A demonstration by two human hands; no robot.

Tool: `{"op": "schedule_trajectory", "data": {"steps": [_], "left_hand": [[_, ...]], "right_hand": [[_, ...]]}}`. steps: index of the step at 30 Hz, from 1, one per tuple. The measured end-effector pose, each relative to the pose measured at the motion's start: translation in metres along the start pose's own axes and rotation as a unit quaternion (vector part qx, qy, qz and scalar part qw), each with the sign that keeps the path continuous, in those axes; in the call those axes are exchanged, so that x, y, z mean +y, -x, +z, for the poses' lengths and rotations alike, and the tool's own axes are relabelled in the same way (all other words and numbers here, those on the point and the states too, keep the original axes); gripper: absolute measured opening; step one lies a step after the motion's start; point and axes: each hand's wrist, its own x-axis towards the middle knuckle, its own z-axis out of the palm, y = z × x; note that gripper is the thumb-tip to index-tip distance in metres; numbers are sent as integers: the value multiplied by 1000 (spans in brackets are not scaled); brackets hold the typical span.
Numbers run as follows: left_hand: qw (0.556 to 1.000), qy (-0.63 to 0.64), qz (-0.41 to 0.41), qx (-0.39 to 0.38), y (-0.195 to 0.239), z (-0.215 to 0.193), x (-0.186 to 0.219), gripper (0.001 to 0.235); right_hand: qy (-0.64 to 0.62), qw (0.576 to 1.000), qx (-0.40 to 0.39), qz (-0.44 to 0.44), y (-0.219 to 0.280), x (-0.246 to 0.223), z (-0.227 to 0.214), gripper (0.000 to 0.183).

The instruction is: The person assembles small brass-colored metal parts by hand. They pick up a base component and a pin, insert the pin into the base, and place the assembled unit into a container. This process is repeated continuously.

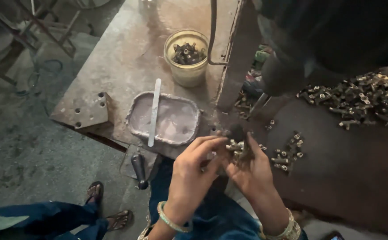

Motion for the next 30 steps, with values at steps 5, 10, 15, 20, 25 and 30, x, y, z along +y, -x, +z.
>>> {"op": "schedule_trajectory", "data": {"steps": [5,10,15,20,25,30], "left_hand": [[984,-87,111,109,6,29,-10,39],[741,576,-312,149,67,97,-132,33],[519,648,-510,225,76,56,-99,27],[580,596,-526,177,93,43,-114,24],[619,577,-511,152,76,33,-101,16],[638,589,-480,129,70,28,-98,17]], "right_hand": [[-134,984,-115,4,-5,12,-21,45],[400,883,89,-230,28,79,-94,47],[446,868,120,-182,32,12,-81,45],[573,758,151,-273,-14,-57,-84,40],[589,742,82,-311,-16,-40,-67,44],[707,615,97,-336,-29,-30,-73,45]]}}
